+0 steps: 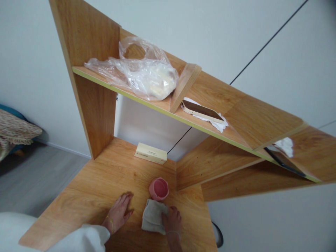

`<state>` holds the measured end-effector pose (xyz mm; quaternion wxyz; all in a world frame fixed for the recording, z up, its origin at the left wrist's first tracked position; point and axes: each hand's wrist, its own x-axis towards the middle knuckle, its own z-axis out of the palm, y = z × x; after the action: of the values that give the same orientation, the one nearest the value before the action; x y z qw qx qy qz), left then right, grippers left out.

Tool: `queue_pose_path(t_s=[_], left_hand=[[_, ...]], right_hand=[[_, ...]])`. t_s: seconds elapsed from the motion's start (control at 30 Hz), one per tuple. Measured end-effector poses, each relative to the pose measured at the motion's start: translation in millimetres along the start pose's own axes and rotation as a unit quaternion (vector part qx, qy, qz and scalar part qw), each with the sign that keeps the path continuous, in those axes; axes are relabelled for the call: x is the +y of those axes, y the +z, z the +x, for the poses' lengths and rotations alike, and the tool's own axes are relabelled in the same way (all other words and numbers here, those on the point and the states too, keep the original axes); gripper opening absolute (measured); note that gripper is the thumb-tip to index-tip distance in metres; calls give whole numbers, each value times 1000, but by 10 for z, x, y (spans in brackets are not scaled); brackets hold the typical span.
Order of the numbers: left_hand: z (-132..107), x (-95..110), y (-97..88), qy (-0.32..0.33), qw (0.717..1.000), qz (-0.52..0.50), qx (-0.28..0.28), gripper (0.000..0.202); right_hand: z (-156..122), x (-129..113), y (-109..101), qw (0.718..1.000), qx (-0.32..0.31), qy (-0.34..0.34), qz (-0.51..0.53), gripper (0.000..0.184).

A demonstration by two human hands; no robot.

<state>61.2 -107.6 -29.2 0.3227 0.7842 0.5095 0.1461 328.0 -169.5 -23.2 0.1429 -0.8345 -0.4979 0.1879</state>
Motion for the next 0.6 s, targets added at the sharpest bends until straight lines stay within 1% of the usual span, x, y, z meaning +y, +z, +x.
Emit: queue_pose_path(t_s=[0.07, 0.1, 0.2, 0.23, 0.27, 0.3, 0.37, 0.4, 0.5, 0.6], left_hand=[[-16, -66, 28, 15, 999, 25, 14, 56], [-23, -104, 45, 21, 999, 39, 24, 57], [-41, -233, 90, 33, 995, 78, 53, 57], [-47, -277, 99, 34, 994, 89, 60, 56], [-54, -319, 104, 32, 992, 99, 65, 56], [-63, -357, 103, 25, 991, 108, 68, 56], [-85, -416, 88, 8, 991, 120, 64, 55], [-97, -434, 76, 1, 991, 122, 58, 55], [-128, -445, 38, -6, 991, 123, 45, 54], [-137, -425, 21, -10, 991, 122, 49, 53]], right_hand=[[-90, -191, 105, 1000, 11, -16, -22, 39], [-147, -312, 184, 999, 5, -37, -25, 44], [-329, -695, 461, 992, -40, -121, -13, 54], [-385, -805, 546, 985, -62, -160, -5, 57], [-433, -896, 619, 973, -86, -212, 2, 60], [-472, -964, 676, 962, -97, -254, 10, 64], [-519, -1030, 743, 942, -111, -318, 20, 75], [-529, -1034, 756, 935, -114, -335, 22, 79], [-525, -994, 736, 922, -142, -361, 18, 83], [-507, -983, 663, 915, -175, -364, 13, 84]])
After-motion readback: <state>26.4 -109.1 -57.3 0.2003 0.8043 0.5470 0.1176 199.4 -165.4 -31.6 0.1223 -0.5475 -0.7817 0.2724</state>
